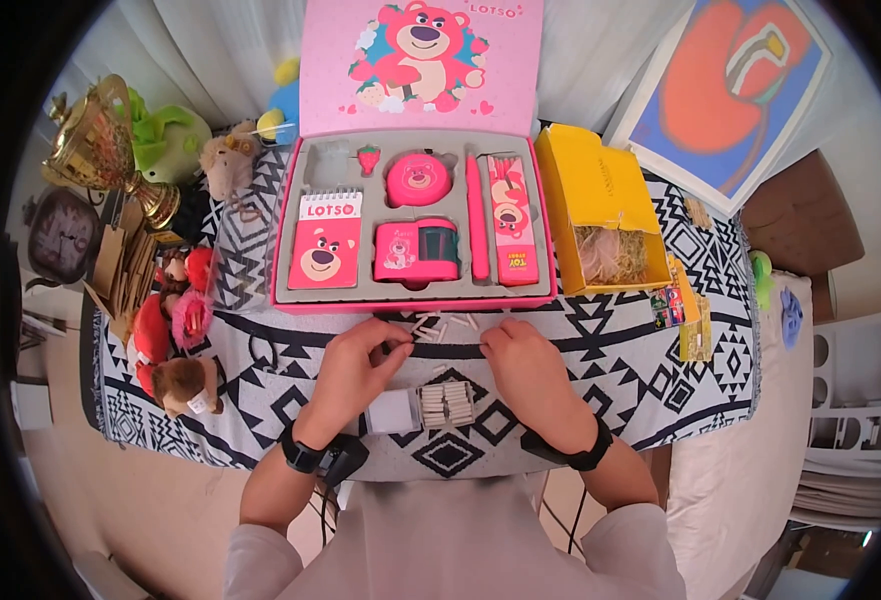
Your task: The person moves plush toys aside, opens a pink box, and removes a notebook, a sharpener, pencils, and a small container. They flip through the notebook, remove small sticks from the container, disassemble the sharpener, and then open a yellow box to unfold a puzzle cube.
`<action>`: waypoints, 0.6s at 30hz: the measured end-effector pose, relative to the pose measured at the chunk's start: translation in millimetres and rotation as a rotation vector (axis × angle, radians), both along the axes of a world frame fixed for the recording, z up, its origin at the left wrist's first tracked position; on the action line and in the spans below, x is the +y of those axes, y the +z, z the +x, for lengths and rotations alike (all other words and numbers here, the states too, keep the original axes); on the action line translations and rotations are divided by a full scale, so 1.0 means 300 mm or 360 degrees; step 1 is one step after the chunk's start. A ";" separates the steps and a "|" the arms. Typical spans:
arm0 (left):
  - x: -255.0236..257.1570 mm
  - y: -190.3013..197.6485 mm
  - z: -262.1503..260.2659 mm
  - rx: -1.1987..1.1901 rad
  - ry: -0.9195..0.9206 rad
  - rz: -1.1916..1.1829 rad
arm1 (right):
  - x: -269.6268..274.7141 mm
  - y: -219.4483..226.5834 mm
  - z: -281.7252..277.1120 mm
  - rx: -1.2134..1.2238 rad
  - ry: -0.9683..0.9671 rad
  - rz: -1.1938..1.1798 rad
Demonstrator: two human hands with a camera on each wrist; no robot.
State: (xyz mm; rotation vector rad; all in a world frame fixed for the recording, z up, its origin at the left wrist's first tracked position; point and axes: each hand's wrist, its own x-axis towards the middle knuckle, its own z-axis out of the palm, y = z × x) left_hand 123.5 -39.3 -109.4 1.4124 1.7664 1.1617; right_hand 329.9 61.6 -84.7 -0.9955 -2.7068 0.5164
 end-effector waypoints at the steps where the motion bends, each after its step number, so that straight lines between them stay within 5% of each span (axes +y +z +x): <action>1: 0.000 -0.005 0.001 0.0015 -0.0029 0.0024 | 0.005 -0.015 -0.004 -0.0007 -0.0094 0.0033; 18: 0.034 -0.047 0.042 0.0428 -0.0405 0.0122 | -0.006 -0.030 -0.033 0.0077 -0.0265 0.0093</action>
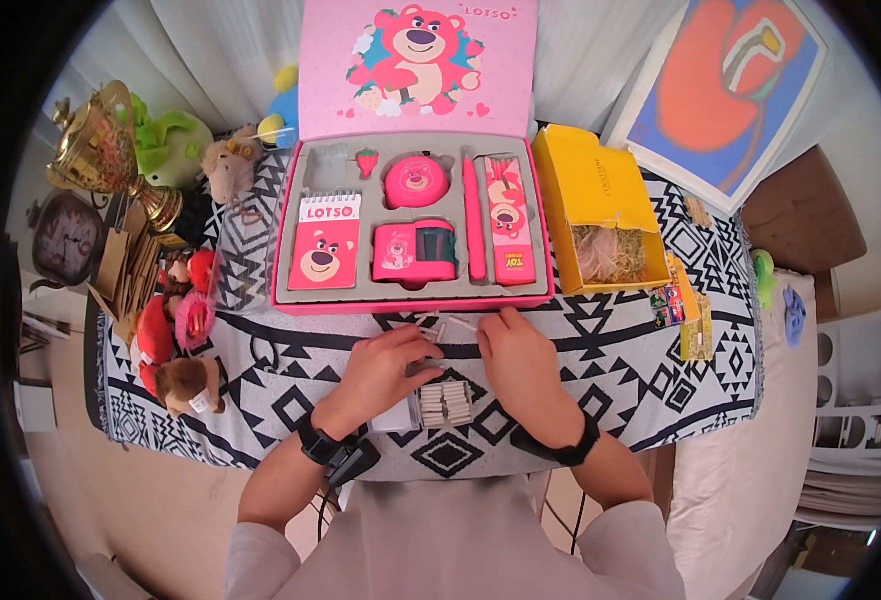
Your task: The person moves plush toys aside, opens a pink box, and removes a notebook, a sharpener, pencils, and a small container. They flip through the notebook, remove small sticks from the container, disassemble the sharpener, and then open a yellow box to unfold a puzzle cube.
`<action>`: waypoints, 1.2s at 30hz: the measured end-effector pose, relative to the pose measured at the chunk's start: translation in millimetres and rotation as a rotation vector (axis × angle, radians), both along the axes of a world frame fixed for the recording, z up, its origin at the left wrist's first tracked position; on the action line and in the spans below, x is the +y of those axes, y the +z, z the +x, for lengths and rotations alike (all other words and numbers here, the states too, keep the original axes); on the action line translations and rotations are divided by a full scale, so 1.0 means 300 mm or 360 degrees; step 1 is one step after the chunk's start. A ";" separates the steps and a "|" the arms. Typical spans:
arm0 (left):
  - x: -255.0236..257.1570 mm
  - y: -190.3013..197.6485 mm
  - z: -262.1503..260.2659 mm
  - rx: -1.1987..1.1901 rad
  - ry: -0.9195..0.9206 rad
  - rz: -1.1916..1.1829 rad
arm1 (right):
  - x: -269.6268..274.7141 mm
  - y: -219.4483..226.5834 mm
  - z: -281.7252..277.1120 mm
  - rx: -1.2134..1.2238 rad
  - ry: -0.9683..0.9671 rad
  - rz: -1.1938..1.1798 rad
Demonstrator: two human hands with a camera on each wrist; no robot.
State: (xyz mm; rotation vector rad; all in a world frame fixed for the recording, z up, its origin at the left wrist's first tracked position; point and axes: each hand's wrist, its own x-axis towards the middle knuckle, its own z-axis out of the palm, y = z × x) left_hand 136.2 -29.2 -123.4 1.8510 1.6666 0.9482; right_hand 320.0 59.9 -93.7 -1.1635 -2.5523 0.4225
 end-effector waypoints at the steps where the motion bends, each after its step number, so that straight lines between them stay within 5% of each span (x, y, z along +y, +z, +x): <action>1: 0.000 0.001 0.000 0.0039 -0.0026 0.0009 | -0.013 0.034 0.012 0.0010 0.0007 -0.0117; 7: -0.007 -0.020 0.010 0.0040 -0.0011 0.0101 | -0.063 0.091 0.093 -0.0190 0.0881 -0.0239; 17: -0.008 -0.009 0.008 -0.0032 0.0102 0.0116 | -0.100 0.108 0.062 -0.0271 0.0916 0.0044; 26: -0.011 0.031 0.003 -0.0328 0.0186 0.0353 | -0.094 0.111 0.053 -0.0302 0.0980 -0.0075; 30: -0.025 0.053 -0.002 -0.0732 0.0081 -0.0120 | -0.086 0.108 0.043 -0.0260 0.0912 -0.0158; 32: -0.026 0.051 -0.003 -0.0873 0.0055 -0.0209 | -0.094 0.121 0.017 0.0187 0.0546 -0.0065; 36: -0.027 0.037 0.002 -0.0899 -0.0022 -0.0225 | -0.085 0.121 0.001 0.0273 0.0635 -0.0155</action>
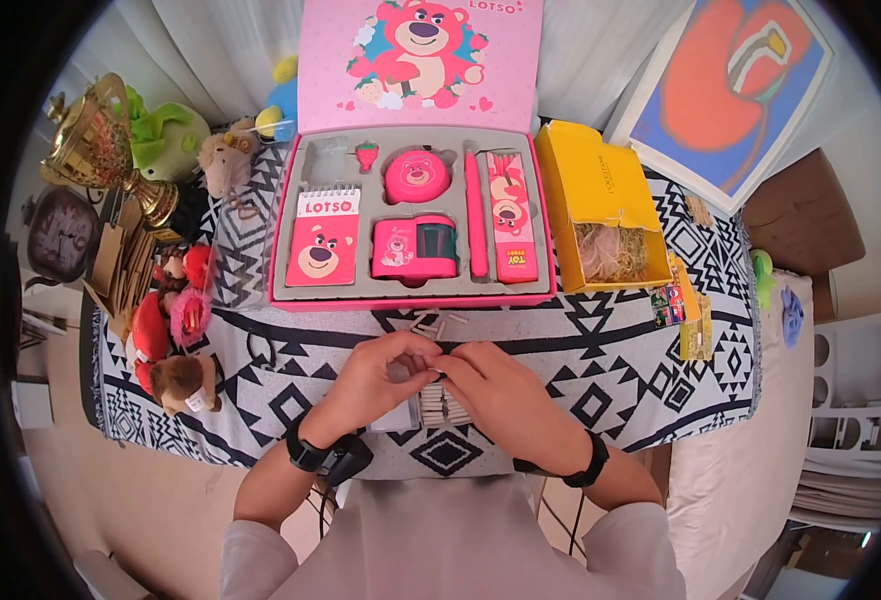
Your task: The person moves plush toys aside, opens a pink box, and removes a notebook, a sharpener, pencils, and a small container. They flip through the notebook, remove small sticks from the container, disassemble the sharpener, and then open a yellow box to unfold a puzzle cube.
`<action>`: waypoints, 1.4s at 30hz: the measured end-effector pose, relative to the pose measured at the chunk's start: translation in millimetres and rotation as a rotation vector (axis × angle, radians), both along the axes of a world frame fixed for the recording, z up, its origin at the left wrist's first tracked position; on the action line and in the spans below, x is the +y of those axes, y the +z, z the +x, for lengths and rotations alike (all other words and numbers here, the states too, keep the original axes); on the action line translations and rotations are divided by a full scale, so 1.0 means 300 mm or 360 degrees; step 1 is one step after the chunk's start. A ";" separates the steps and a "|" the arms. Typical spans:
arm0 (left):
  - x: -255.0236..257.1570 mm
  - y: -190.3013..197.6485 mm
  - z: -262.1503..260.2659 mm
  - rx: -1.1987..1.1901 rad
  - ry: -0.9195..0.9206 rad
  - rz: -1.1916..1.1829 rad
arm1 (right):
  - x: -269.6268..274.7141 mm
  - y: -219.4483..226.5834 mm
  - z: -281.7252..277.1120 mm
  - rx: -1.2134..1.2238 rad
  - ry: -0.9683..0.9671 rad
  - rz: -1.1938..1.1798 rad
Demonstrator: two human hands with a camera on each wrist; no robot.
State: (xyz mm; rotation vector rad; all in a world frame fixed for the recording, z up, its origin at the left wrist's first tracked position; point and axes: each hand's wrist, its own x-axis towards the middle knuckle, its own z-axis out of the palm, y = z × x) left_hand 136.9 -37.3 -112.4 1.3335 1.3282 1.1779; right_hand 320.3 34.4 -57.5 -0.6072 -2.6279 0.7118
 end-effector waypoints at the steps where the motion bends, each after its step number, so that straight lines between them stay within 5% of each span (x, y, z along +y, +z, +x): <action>1: -0.001 -0.002 0.002 0.0012 0.0001 0.0023 | 0.001 -0.012 -0.002 -0.0013 0.0030 0.0002; 5: -0.004 0.003 0.003 -0.0102 0.0006 -0.0012 | 0.016 -0.033 0.005 -0.0092 0.0141 -0.0011; 8: -0.002 0.006 -0.013 0.0175 0.0036 0.0131 | 0.015 -0.033 -0.015 -0.0048 -0.0080 -0.0092; 10: 0.003 -0.006 -0.038 0.0627 0.0423 0.0252 | 0.052 -0.051 -0.028 -0.0105 -0.0101 -0.0042; 17: -0.002 -0.036 -0.070 0.0994 0.0619 0.0059 | 0.120 -0.142 -0.062 -0.0247 -0.0031 0.0123; 23: 0.003 -0.030 -0.043 0.1076 0.0415 0.0079 | 0.115 -0.135 -0.060 -0.0217 -0.0050 0.0186; 29: 0.025 -0.058 -0.022 0.1117 0.0505 0.0167 | 0.046 -0.053 0.006 -0.0241 0.0147 -0.0098; 42: 0.028 -0.065 -0.007 0.0930 0.0575 0.0332 | 0.005 -0.058 0.060 -0.0375 0.0168 0.0008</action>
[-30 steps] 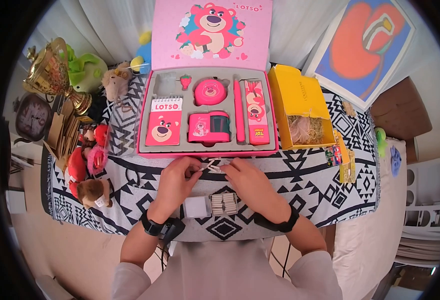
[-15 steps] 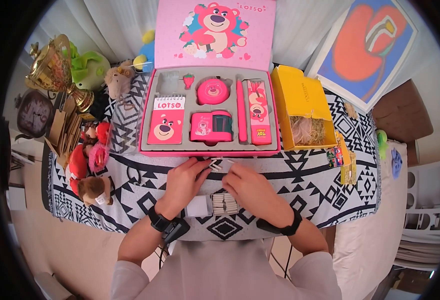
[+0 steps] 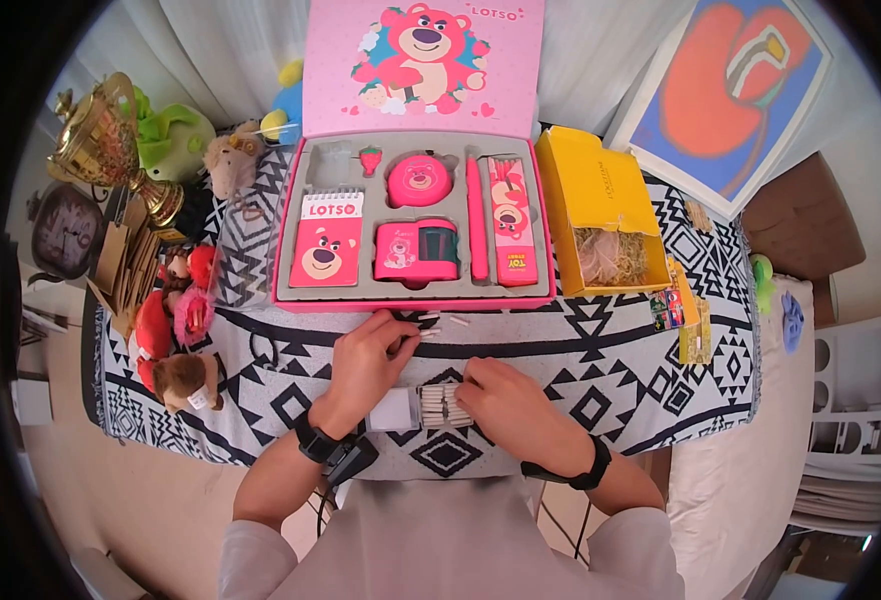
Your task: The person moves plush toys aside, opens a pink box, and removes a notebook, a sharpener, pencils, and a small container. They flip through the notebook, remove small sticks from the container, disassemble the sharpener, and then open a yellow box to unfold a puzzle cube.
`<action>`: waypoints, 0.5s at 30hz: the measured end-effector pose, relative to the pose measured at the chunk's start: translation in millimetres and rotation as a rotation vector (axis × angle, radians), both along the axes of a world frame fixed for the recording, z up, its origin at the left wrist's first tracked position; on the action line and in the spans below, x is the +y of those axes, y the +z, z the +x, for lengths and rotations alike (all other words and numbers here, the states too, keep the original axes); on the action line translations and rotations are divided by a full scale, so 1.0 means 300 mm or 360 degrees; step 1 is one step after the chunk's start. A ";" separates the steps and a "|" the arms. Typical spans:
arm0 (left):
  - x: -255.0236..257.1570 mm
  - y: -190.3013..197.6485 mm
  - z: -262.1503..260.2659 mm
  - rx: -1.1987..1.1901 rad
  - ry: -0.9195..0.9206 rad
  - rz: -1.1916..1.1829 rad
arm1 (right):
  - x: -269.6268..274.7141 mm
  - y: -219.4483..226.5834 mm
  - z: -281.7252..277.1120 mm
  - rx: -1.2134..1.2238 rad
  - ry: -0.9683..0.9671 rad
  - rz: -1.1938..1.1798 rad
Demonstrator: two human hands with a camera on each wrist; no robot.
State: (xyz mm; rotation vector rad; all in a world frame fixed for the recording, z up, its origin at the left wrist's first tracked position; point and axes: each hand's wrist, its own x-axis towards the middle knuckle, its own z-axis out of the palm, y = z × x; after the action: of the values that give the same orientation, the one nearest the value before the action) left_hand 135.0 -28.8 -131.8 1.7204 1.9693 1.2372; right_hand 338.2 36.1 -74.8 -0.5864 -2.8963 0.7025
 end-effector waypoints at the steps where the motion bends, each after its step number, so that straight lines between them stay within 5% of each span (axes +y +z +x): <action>1: -0.001 0.002 0.000 0.0001 -0.0001 0.0000 | 0.000 -0.005 -0.001 -0.0005 0.0007 -0.0001; 7: -0.012 0.030 0.004 -0.0068 -0.0049 -0.0029 | -0.004 0.005 -0.009 0.0101 0.0008 -0.0085; 15: -0.034 0.059 0.015 -0.0296 -0.0591 -0.0069 | 0.002 0.036 -0.038 0.0324 -0.0260 -0.0060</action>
State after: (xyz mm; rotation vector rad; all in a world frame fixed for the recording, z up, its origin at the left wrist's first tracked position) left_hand 139.5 -39.0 -114.1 1.7744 1.4778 1.1622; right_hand 326.9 36.8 -63.8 -0.7024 -2.6197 0.7479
